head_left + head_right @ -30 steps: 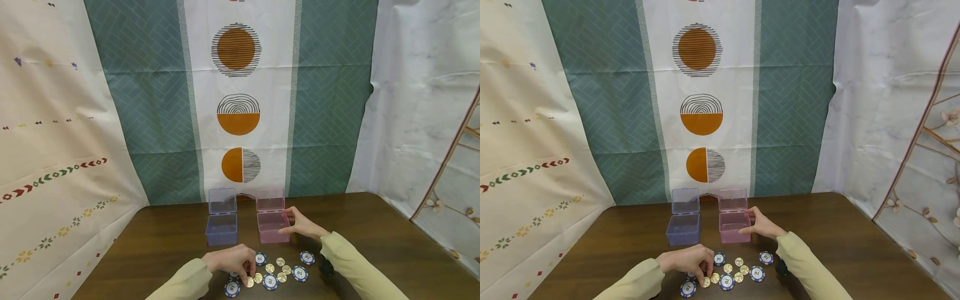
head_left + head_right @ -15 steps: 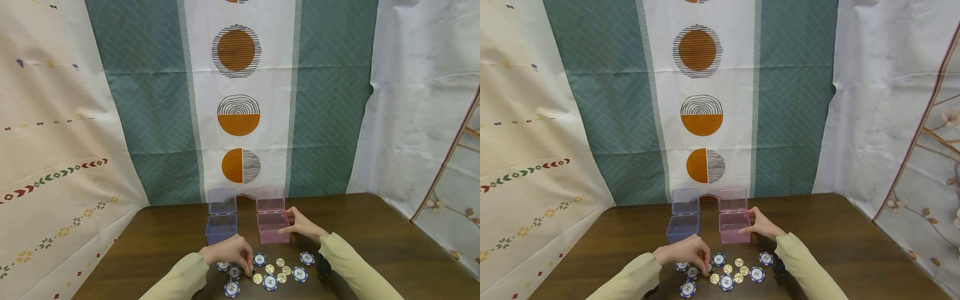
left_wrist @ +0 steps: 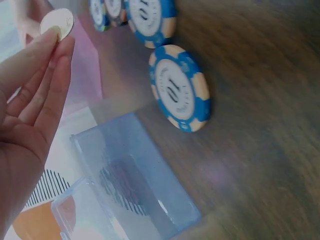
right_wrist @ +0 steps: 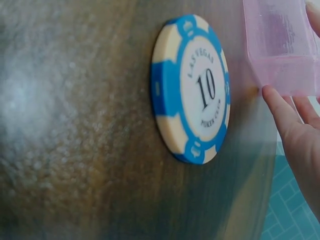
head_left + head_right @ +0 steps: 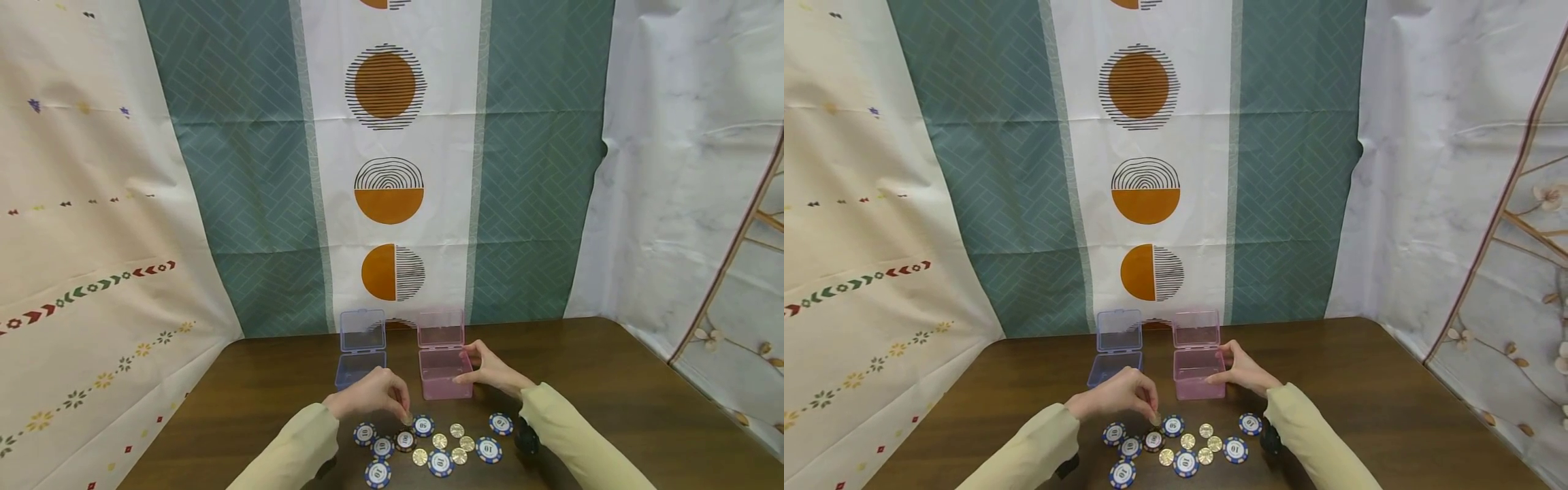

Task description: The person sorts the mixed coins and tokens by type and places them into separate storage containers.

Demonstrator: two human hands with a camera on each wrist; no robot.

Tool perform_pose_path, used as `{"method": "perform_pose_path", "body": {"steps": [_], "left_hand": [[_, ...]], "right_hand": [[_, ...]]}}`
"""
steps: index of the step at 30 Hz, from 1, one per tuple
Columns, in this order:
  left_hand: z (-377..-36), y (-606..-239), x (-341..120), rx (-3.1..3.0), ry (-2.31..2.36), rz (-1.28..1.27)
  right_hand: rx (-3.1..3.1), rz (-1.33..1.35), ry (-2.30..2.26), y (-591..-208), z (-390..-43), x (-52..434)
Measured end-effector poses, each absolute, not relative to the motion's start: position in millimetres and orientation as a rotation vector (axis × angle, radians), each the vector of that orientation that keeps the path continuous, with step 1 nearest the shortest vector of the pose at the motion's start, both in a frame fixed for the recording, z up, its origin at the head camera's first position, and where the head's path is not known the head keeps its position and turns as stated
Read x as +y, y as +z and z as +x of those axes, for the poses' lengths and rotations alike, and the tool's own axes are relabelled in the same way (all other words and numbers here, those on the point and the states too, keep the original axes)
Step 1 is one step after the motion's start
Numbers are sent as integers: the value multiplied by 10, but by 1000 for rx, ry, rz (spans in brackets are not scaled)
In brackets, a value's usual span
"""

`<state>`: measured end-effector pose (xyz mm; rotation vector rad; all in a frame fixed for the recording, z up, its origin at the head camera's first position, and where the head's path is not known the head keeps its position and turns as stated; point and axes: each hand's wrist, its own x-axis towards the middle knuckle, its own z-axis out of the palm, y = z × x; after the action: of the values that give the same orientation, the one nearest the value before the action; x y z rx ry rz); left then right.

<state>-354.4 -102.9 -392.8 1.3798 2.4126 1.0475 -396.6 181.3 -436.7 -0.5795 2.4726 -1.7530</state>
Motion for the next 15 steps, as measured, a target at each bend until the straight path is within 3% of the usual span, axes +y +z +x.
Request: {"method": "perform_pose_path", "body": {"steps": [15], "left_hand": [[-3708,-3841,-975,2579,1254,1117]], "right_hand": [[2444,-595,-1736,-4122,-3734,1748]]}}
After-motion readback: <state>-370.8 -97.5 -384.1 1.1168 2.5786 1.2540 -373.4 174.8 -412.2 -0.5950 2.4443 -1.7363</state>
